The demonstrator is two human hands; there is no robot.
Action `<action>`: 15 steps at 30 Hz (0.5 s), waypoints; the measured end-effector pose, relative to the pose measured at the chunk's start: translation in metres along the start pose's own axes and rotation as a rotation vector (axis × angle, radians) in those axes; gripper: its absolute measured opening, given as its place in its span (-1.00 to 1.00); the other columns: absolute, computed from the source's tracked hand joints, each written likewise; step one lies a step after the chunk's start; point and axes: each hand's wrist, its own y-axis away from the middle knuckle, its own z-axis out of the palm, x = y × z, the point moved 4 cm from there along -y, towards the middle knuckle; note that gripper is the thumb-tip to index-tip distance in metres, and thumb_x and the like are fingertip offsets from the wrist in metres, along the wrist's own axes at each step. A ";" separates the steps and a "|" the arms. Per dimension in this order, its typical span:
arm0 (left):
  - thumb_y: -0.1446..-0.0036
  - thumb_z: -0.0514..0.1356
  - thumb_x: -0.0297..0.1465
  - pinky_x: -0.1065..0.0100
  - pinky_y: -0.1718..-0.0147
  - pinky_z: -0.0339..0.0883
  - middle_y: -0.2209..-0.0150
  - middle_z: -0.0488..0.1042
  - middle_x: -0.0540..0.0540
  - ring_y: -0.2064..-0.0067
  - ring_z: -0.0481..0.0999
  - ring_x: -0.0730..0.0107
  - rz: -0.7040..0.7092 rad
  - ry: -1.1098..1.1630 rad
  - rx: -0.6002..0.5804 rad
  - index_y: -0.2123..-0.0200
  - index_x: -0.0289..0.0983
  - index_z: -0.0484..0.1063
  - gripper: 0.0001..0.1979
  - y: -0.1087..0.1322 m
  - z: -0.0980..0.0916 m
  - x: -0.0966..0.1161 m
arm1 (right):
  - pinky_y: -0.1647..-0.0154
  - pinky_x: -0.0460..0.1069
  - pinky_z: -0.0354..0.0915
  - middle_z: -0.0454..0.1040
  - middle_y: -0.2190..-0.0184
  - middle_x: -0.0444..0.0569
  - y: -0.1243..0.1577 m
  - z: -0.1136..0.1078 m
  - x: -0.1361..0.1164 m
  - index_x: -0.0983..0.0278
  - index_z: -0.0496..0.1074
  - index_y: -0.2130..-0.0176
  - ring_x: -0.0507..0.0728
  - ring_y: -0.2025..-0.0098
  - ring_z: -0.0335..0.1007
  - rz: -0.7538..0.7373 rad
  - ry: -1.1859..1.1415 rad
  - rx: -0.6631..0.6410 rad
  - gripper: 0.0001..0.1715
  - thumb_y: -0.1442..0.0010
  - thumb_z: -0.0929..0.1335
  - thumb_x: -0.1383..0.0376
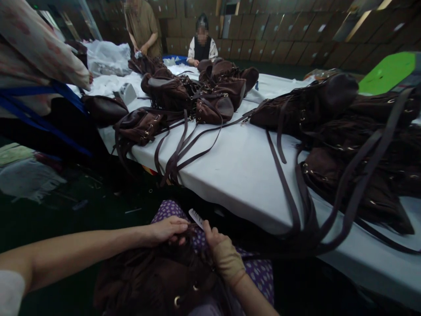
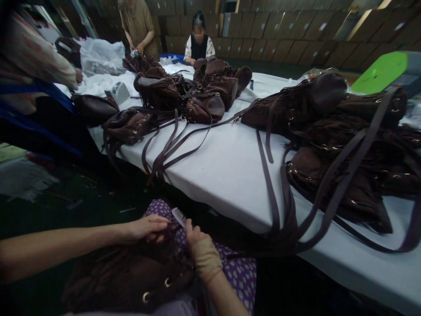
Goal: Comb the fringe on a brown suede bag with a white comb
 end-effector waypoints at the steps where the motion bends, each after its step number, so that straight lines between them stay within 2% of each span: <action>1: -0.02 0.21 0.01 0.48 0.68 -0.12 0.59 0.37 0.04 0.66 0.14 0.60 -0.004 -0.011 -0.008 0.29 -0.34 0.44 -0.51 0.004 -0.001 -0.001 | 0.41 0.00 0.43 0.53 0.30 0.11 0.004 0.004 0.015 0.25 0.25 -0.19 0.19 0.36 0.56 0.033 0.007 -0.023 -0.39 -0.19 0.17 0.56; 3: -0.01 0.23 0.00 0.49 0.69 -0.13 0.62 0.32 0.06 0.66 0.15 0.60 -0.011 -0.023 -0.043 0.35 -0.35 0.44 -0.53 0.012 -0.003 -0.005 | 0.36 0.01 0.42 0.54 0.30 0.15 0.018 0.010 0.054 0.30 0.27 -0.17 0.20 0.32 0.56 0.129 0.017 -0.066 -0.39 -0.16 0.16 0.57; 5: 0.01 0.26 -0.02 0.49 0.69 -0.13 0.65 0.29 0.08 0.67 0.14 0.61 -0.009 0.015 -0.023 0.39 -0.37 0.45 -0.54 0.016 -0.010 -0.010 | 0.36 0.03 0.42 0.54 0.35 0.23 0.038 0.013 0.097 0.44 0.32 -0.11 0.24 0.31 0.56 0.253 0.023 -0.105 -0.43 -0.13 0.15 0.59; 7: 0.02 0.27 -0.03 0.50 0.69 -0.15 0.70 0.25 0.10 0.70 0.10 0.61 -0.016 0.077 0.081 0.40 -0.36 0.44 -0.55 0.013 -0.020 -0.016 | 0.35 0.07 0.41 0.55 0.40 0.25 0.054 0.014 0.128 0.51 0.36 -0.06 0.28 0.32 0.56 0.333 0.005 -0.133 -0.45 -0.11 0.14 0.60; 8: 0.01 0.26 -0.02 0.51 0.70 -0.16 0.71 0.25 0.10 0.71 0.10 0.61 -0.021 0.110 0.150 0.39 -0.35 0.43 -0.55 0.009 -0.026 -0.019 | 0.34 0.07 0.41 0.55 0.41 0.23 0.059 0.015 0.135 0.49 0.35 -0.08 0.28 0.33 0.56 0.349 -0.013 -0.140 -0.45 -0.13 0.14 0.59; 9: 0.00 0.25 -0.03 0.51 0.69 -0.16 0.70 0.27 0.09 0.71 0.10 0.61 -0.024 0.140 0.213 0.37 -0.34 0.42 -0.56 0.003 -0.031 -0.022 | 0.33 0.07 0.41 0.56 0.40 0.20 0.060 0.015 0.136 0.46 0.33 -0.10 0.27 0.34 0.56 0.351 -0.039 -0.136 -0.46 -0.17 0.13 0.56; 11: -0.03 0.23 -0.05 0.51 0.67 -0.07 0.62 0.36 0.04 0.66 0.19 0.57 -0.002 0.180 0.290 0.34 -0.32 0.40 -0.59 -0.013 -0.036 -0.025 | 0.30 0.03 0.40 0.57 0.35 0.13 0.053 0.014 0.119 0.37 0.28 -0.16 0.22 0.31 0.56 0.313 -0.121 -0.090 -0.49 -0.28 0.09 0.45; 13: -0.03 0.24 -0.09 0.48 0.57 0.13 0.51 0.43 -0.02 0.54 0.35 0.50 0.063 0.215 0.351 0.35 -0.31 0.40 -0.63 -0.028 -0.038 -0.024 | 0.19 -0.02 0.39 0.56 0.20 0.12 0.037 0.013 0.086 0.33 0.23 -0.19 0.16 0.18 0.54 0.228 -0.224 -0.016 -0.49 -0.35 0.02 0.36; 15: 0.01 0.26 -0.10 0.41 0.35 0.30 0.40 0.48 -0.08 0.36 0.46 0.40 0.146 0.222 0.406 0.36 -0.32 0.41 -0.63 -0.037 -0.039 -0.023 | 0.07 -0.07 0.34 0.51 0.07 0.10 0.022 0.015 0.047 0.31 0.23 -0.18 0.10 0.05 0.47 0.104 -0.321 0.022 -0.48 -0.36 -0.01 0.35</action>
